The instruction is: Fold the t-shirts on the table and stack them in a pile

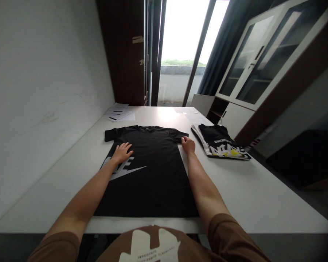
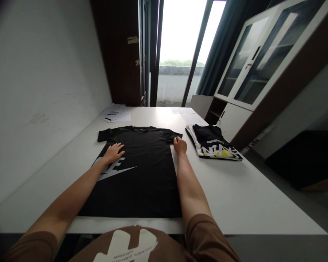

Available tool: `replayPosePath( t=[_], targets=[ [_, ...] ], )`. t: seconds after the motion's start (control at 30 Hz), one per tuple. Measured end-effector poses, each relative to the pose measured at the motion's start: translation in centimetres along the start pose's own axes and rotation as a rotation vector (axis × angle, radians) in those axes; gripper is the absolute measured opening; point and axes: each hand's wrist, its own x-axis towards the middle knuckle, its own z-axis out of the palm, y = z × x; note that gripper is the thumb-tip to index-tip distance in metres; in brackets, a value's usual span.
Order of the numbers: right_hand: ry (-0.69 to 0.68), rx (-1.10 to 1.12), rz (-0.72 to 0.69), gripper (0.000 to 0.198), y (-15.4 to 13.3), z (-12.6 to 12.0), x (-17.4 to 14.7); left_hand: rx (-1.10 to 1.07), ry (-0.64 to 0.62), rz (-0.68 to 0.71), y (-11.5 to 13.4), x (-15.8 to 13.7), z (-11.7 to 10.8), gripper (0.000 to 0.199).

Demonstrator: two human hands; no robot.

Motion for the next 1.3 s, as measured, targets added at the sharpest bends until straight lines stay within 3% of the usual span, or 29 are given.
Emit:
replayPosePath(
  t=[0.23, 0.37, 0.57, 0.9, 1.03, 1.13, 1.3],
  targets=[
    [0.009, -0.027, 0.031, 0.037, 1.0, 0.7, 0.6, 0.000, -0.009, -0.004, -0.1, 0.1, 0.0, 0.059],
    [0.053, -0.044, 0.123, 0.039, 1.2, 1.1, 0.5, 0.003, -0.003, 0.001, -0.2, 0.1, 0.1, 0.060],
    [-0.016, -0.074, 0.116, 0.046, 1.1, 1.6, 0.3, 0.036, 0.007, -0.005, -0.1, 0.2, 0.1, 0.061],
    [-0.031, -0.143, 0.157, 0.040, 0.8, 0.9, 0.0, 0.086, 0.027, -0.363, -4.1, 0.1, -0.7, 0.063],
    [-0.066, -0.130, 0.068, 0.049, 0.7, 1.1, -0.1, 0.111, 0.051, -0.364, -4.8, 0.0, -0.7, 0.062],
    [-0.108, -0.127, 0.005, 0.043, 0.6, 1.3, -0.1, 0.128, 0.055, -0.347, -4.7, 0.1, -0.6, 0.061],
    [-0.086, -0.113, 0.070, 0.038, 0.6, 1.2, 0.0, 0.111, 0.049, -0.309, -4.5, 0.2, -0.6, 0.062]
  ],
)
